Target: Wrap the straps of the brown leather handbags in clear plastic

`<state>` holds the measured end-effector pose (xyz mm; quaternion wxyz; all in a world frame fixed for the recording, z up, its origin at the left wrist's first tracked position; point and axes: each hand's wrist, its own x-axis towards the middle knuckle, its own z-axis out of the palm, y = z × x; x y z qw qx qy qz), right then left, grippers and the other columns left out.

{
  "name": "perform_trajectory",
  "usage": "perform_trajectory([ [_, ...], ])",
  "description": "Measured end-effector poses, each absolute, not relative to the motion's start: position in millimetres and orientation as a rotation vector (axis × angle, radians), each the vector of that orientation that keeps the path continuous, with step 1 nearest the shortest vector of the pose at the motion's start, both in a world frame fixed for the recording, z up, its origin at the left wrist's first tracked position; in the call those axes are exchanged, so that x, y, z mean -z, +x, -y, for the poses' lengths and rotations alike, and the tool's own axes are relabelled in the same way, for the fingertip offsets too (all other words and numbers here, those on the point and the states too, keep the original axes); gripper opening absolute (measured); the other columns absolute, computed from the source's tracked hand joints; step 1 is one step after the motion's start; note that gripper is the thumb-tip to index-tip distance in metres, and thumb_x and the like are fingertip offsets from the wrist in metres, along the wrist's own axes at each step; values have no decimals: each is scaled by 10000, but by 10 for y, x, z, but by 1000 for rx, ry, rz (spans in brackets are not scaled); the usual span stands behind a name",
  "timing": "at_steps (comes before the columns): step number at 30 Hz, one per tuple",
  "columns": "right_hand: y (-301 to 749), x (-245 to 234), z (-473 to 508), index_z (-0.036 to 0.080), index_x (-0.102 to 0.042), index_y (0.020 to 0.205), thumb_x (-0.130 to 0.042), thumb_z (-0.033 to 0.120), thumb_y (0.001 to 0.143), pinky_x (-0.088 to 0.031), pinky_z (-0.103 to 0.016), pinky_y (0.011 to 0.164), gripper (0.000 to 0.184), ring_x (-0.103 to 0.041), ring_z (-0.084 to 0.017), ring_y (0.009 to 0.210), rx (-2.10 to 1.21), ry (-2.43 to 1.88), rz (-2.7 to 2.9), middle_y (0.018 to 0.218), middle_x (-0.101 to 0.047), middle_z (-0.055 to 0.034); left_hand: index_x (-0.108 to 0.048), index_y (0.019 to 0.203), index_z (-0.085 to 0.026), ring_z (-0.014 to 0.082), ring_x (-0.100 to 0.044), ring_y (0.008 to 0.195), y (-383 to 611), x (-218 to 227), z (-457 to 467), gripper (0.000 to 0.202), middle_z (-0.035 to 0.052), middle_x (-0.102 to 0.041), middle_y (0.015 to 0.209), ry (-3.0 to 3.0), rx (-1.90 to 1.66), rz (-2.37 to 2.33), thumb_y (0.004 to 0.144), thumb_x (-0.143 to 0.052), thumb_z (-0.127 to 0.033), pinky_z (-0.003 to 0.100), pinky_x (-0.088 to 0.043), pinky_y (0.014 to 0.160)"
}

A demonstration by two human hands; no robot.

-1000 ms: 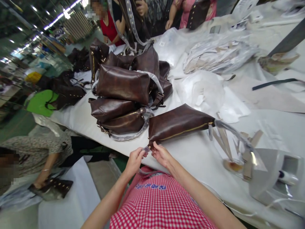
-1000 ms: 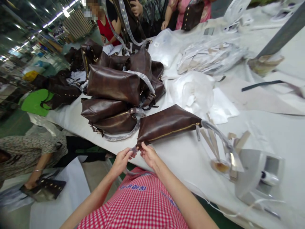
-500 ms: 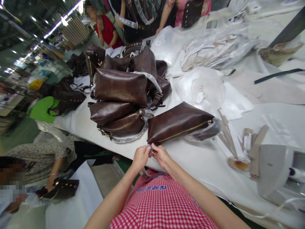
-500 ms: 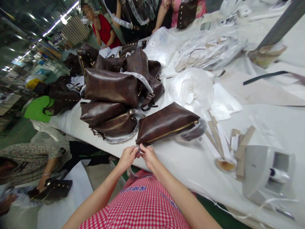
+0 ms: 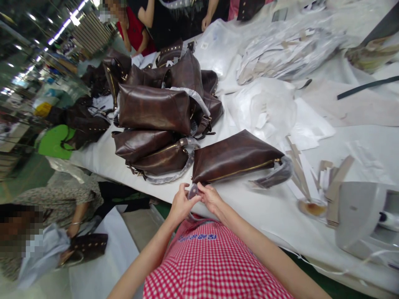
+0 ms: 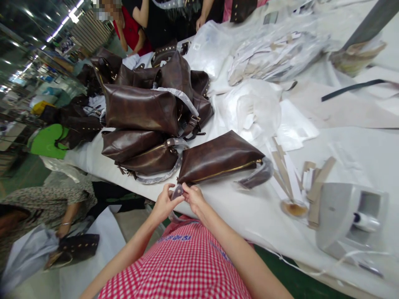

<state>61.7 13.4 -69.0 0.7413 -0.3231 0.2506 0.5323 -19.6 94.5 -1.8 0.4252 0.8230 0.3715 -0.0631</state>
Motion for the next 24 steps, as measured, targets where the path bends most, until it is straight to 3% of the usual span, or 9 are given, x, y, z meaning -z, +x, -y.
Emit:
perform_trajectory([
  [4,615,704,-160,202,-457,609,-872,343,509,-433,-245,596,449,-627,-129,619,-1185,-719,-575,690,-696,-15,-532,921,-198,185,-619,726,-477,115,-813,161,30,-647,785,2288,106,-1007,859,-474,-335,281,-431,691],
  [7,612,724,-155,198,-486,622,-872,352,500,-432,-242,607,433,-626,-124,625,-1200,-727,-569,692,-696,-12,-565,830,-189,182,-617,698,-516,140,-811,275,42,-656,742,2303,148,-992,916,-350,-339,282,-429,698],
  [12,595,776,-120,204,-465,608,-869,392,486,-437,-250,600,462,-612,-124,611,-1192,-754,-520,664,-680,1,-570,727,-177,181,-623,664,-325,80,-879,390,65,-678,718,2233,268,-913,923,-338,-421,279,-438,673],
  [21,619,763,-136,233,-388,575,-852,524,456,-359,-274,421,561,-486,-137,427,-1178,-774,-410,478,-541,34,-591,736,-135,142,-610,529,67,168,-979,357,55,-657,605,1814,418,-953,882,-408,-405,217,-435,514],
  [24,620,695,-92,215,-464,601,-776,610,549,-392,-276,456,506,-473,-122,434,-1195,-754,-337,501,-534,34,-595,731,-115,131,-603,494,162,120,-1020,364,63,-656,592,1617,424,-1014,877,-422,-401,203,-435,485],
])
